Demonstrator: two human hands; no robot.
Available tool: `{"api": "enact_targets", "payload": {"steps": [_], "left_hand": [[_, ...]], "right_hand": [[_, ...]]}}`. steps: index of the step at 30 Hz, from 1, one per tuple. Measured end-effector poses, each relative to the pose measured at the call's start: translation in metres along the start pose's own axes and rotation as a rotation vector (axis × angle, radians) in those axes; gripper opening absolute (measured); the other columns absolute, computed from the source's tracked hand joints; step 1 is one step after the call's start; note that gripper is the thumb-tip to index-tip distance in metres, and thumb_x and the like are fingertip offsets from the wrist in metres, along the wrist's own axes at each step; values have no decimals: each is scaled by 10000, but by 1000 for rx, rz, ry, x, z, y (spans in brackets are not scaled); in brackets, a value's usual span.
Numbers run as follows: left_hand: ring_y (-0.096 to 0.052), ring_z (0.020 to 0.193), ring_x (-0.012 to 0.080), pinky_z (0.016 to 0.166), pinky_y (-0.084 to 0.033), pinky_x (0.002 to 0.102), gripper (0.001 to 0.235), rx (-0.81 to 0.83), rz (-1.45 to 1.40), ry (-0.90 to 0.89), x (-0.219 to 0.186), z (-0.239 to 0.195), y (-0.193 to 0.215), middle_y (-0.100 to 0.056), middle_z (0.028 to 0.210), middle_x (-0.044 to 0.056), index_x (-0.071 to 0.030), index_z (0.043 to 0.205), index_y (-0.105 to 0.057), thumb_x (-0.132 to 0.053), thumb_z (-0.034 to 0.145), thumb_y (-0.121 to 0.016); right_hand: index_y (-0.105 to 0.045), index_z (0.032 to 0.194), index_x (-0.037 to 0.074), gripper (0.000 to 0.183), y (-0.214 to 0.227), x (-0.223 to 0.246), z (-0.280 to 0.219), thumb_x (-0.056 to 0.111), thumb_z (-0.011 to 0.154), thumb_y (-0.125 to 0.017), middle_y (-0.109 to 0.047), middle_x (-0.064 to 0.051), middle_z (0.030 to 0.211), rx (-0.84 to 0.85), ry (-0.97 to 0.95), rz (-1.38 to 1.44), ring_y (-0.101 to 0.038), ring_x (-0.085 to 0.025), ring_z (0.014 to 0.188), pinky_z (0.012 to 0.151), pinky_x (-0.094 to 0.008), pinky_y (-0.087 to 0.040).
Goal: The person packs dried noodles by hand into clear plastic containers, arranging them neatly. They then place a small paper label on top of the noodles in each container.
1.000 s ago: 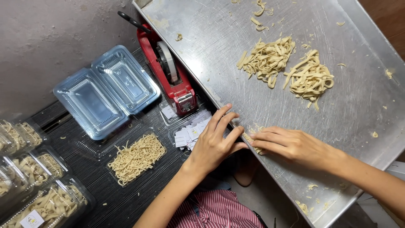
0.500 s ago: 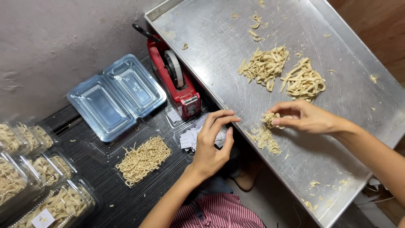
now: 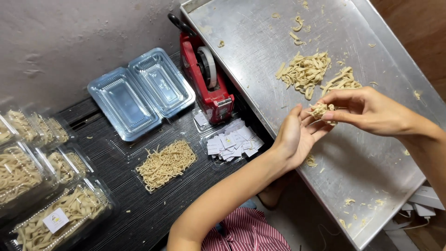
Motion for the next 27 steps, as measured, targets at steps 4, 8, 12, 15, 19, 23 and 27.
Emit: {"api": "enact_targets", "payload": {"steps": [4,8,12,15,19,23,27], "left_hand": [[-533,971,243,967,-419,419,336,16,-97,-99,-22,-27,7,-512,1031,212,50,1136,-430,-187,932,-305],[-551,953,252,958,-424,421,310,-1,-155,-205,-56,-68,39,-547,1002,196,47,1081,-467,-182,885,-396],[-526,1047,345,953,-400,481,438,-11,-180,-306,-89,-101,116,-491,1165,261,51,1192,-471,-267,892,-447],[-566,901,251,890,-469,400,416,-230,-9,-428,-126,-169,121,-559,1073,147,27,1174,-507,-254,873,-444],[-551,928,205,896,-469,358,381,-380,184,-540,-153,-211,143,-567,1065,84,-35,1164,-553,-230,840,-507],[-556,994,167,887,-462,343,373,-602,686,-650,-173,-230,179,-580,1086,114,-67,1175,-555,-196,828,-599],[-612,943,201,841,-501,311,388,-620,938,-707,-181,-233,195,-618,1026,165,-64,1135,-577,-133,766,-678]], "right_hand": [[-653,1021,73,283,-24,37,13,146,754,-593,-691,-42,847,64,167,-149,-630,-118,747,664,-224,-515],[-631,1006,105,264,-70,78,33,214,773,-568,-699,-23,885,215,331,-277,-670,-119,793,676,-240,-549],[-643,932,31,198,-136,114,56,123,756,-643,-622,-118,806,322,404,-190,-646,-233,733,644,-316,-574],[-615,884,-11,165,-186,134,75,113,778,-636,-609,-166,779,434,477,-224,-652,-303,747,677,-345,-568],[-623,882,24,143,-244,132,105,128,786,-638,-612,-105,782,524,564,-323,-652,-257,762,680,-301,-559],[-592,921,18,166,-282,126,128,129,802,-621,-592,-111,824,542,659,-470,-640,-282,780,664,-347,-551],[-589,935,0,169,-295,123,136,117,813,-598,-592,-119,815,527,665,-569,-645,-284,767,644,-349,-542]]}}
Point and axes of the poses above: each hand's wrist, its own z-axis towards the middle knuckle, its own y-axis out of the back of the hand, x = y × z, the point moved 4 cm from there along z, towards the middle knuckle
